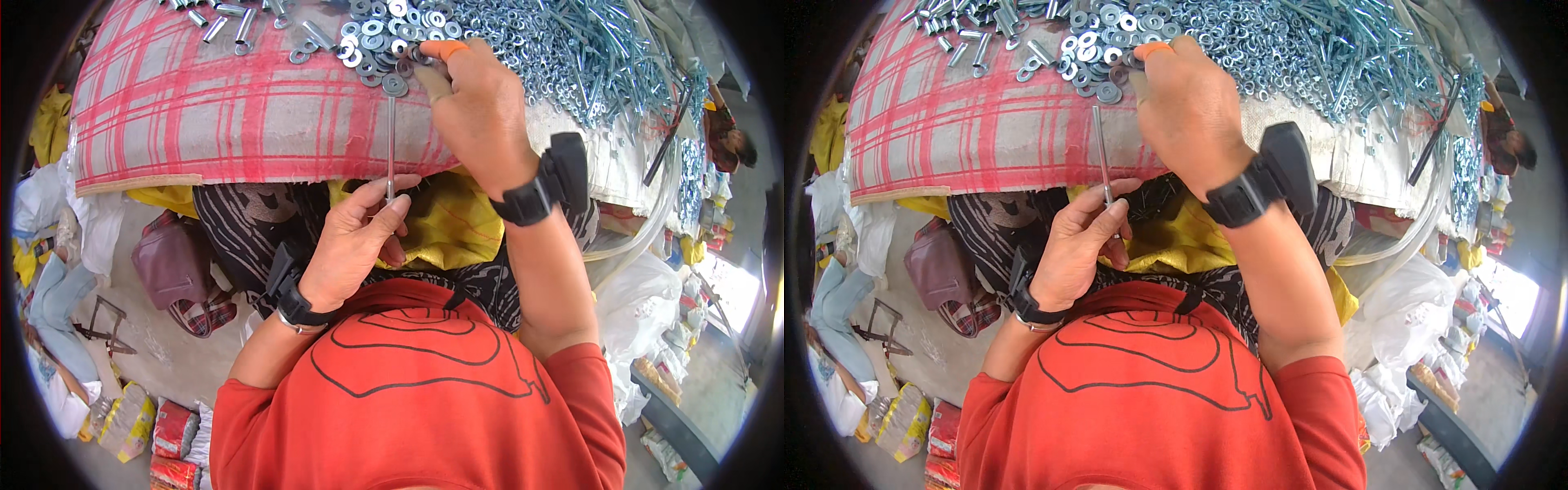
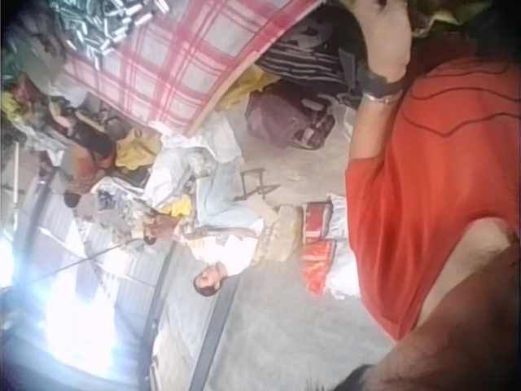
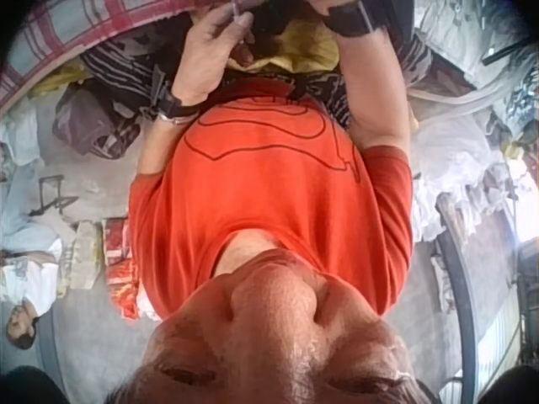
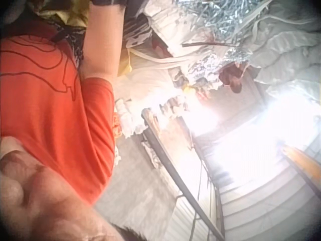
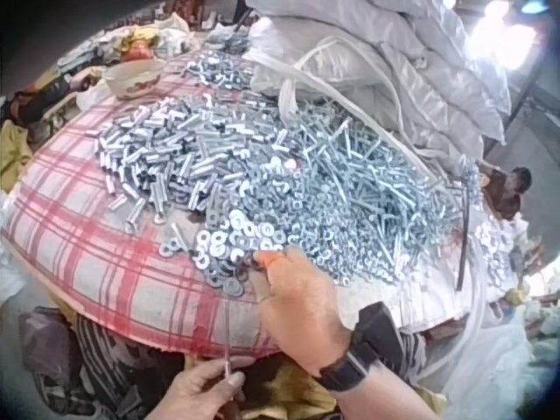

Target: Assemble metal bolts, washers, and spacers manually.

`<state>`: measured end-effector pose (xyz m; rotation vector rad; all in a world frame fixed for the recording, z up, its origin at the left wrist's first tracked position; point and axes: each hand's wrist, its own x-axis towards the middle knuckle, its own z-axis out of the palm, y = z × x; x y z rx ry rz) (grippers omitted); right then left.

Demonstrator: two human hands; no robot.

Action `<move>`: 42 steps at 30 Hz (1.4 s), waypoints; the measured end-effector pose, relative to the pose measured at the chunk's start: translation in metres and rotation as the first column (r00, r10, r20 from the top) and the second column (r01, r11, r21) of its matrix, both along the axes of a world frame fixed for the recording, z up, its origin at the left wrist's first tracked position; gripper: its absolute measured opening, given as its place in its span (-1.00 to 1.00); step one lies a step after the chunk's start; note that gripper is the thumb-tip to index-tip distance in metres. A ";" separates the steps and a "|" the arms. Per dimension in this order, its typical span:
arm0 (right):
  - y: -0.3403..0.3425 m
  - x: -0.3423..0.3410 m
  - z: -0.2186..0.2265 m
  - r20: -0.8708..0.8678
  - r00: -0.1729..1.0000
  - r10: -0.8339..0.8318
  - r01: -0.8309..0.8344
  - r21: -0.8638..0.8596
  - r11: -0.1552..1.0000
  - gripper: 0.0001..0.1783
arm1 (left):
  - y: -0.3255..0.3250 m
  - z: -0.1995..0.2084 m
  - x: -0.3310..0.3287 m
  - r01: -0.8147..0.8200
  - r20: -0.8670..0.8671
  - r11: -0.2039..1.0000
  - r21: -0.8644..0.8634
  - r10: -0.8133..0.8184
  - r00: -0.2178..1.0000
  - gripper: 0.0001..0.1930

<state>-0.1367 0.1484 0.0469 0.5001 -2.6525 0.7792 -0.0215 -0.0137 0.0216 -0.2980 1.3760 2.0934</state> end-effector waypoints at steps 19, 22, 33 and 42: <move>0.040 0.078 0.018 0.104 0.995 0.000 0.025 -0.247 0.969 -0.76 | 0.014 -0.008 0.000 0.100 -0.381 0.908 -0.406 -0.268 0.885 -0.72; 0.045 0.090 0.018 0.444 0.871 0.210 0.250 -0.769 0.589 -0.76 | 0.016 -0.007 0.002 0.043 -0.426 0.880 -0.474 -0.271 0.863 -0.72; 0.084 0.092 0.017 0.634 0.771 -0.050 0.475 -0.522 0.708 -0.80 | 0.034 -0.017 0.002 -0.064 -0.572 0.770 -0.635 -0.413 0.708 -0.71; 0.155 0.033 0.003 0.060 0.888 -0.455 0.438 0.188 0.879 -0.77 | 0.036 -0.013 -0.002 0.126 -0.368 0.882 -0.455 -0.314 0.875 -0.72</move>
